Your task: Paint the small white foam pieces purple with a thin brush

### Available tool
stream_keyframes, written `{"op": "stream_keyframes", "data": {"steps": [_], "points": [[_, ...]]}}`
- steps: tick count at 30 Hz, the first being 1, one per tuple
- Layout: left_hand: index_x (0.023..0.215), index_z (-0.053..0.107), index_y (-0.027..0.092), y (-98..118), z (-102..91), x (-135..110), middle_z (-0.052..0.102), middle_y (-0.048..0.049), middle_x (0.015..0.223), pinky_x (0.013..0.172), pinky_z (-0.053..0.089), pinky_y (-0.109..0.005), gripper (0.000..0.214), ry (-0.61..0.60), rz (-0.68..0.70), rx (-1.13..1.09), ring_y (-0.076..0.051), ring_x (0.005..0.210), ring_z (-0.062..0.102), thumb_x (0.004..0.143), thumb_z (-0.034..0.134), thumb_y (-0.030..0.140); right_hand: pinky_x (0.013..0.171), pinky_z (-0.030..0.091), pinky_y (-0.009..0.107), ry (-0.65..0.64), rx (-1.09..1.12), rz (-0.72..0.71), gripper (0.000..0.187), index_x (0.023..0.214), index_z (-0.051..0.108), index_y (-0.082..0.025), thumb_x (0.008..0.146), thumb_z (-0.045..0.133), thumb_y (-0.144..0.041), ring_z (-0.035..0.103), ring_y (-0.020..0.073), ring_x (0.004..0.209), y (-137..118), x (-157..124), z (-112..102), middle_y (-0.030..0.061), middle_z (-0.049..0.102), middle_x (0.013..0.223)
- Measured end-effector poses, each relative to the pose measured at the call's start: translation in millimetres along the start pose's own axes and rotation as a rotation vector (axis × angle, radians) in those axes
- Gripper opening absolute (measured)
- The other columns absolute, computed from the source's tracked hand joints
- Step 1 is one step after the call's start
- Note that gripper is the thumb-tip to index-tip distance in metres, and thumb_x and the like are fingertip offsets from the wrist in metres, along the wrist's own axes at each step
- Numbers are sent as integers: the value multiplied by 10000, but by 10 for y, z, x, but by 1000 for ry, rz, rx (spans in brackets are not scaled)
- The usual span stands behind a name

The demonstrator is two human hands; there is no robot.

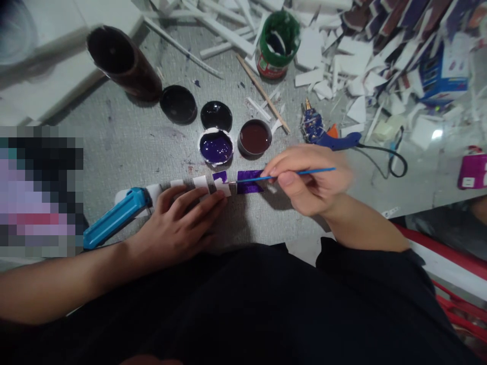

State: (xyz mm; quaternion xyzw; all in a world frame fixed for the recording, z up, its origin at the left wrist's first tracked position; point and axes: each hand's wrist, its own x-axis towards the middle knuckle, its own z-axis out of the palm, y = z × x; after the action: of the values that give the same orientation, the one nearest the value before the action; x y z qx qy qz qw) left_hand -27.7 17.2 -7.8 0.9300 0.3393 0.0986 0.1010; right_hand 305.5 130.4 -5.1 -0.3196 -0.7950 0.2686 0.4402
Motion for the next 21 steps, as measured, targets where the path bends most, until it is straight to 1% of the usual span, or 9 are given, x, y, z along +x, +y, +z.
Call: {"op": "stream_keyframes", "data": {"steps": [1, 2, 4, 7, 9, 11, 17, 19, 21], "points": [[1749, 706, 239, -1, -1, 1, 715, -123, 1764, 1318, 535, -578, 671, 0, 2, 4, -392, 1509, 639, 1109, 790, 422, 412, 526, 278, 61, 59, -91, 211, 902, 793, -268, 1075, 774, -387, 752, 194, 482, -23, 46, 26, 4, 749, 618], [1742, 713, 238, -2, -6, 4, 723, -120, 1756, 1308, 543, -575, 655, 1, 7, 10, -387, 1500, 645, 1117, 777, 423, 424, 542, 260, 95, 90, -127, 114, 948, 818, -252, 1052, 791, -288, 789, 197, 523, -49, 89, 46, 13, 785, 655], [1706, 746, 239, -6, -22, 16, 738, -112, 1741, 1284, 559, -571, 596, 1, 21, 27, -379, 1483, 657, 1140, 740, 422, 436, 560, 234, 99, 118, -128, 64, 994, 846, -222, 1034, 798, -207, 827, 198, 573, -104, 149, 65, 35, 831, 712], [1657, 786, 237, -9, -42, 31, 752, -113, 1725, 1255, 572, -574, 540, 5, 31, 41, -382, 1474, 664, 1156, 716, 426, 446, 580, 234, 58, 80, -30, 98, 997, 858, -225, 1061, 785, -225, 825, 190, 589, -162, 151, 51, 52, 856, 747], [1679, 768, 228, -7, -43, 31, 749, -116, 1728, 1253, 574, -580, 565, 3, 28, 38, -387, 1475, 662, 1155, 724, 433, 458, 594, 240, 57, 42, 11, 109, 1001, 861, -234, 1072, 779, -238, 823, 187, 598, -170, 124, 41, 52, 859, 748], [1719, 732, 227, -5, -37, 23, 740, -114, 1741, 1262, 574, -585, 605, -8, 24, 28, -388, 1480, 661, 1151, 732, 435, 465, 603, 245, 68, 14, -1, 93, 1004, 861, -236, 1065, 791, -240, 820, 186, 596, -155, 108, 49, 48, 863, 753], [1752, 703, 250, 0, -21, 2, 732, -114, 1750, 1285, 560, -588, 628, -28, 7, 21, -393, 1499, 655, 1150, 733, 428, 395, 523, 249, 212, 4, -70, 145, 932, 830, -236, 1066, 812, -288, 765, 177, 516, -101, 152, 129, 40, 834, 710], [1741, 713, 241, -1, -20, 6, 731, -120, 1749, 1281, 557, -589, 618, -17, 16, 24, -394, 1501, 649, 1155, 730, 433, 403, 527, 247, 198, 45, -63, 142, 941, 826, -236, 1075, 810, -283, 758, 170, 515, -105, 146, 117, 41, 838, 723], [1719, 732, 226, -3, -21, 12, 736, -122, 1743, 1275, 558, -587, 593, -4, 25, 32, -392, 1495, 651, 1164, 719, 434, 422, 544, 247, 141, 85, -23, 136, 961, 822, -239, 1088, 795, -279, 767, 165, 543, -116, 110, 79, 46, 853, 759]]}}
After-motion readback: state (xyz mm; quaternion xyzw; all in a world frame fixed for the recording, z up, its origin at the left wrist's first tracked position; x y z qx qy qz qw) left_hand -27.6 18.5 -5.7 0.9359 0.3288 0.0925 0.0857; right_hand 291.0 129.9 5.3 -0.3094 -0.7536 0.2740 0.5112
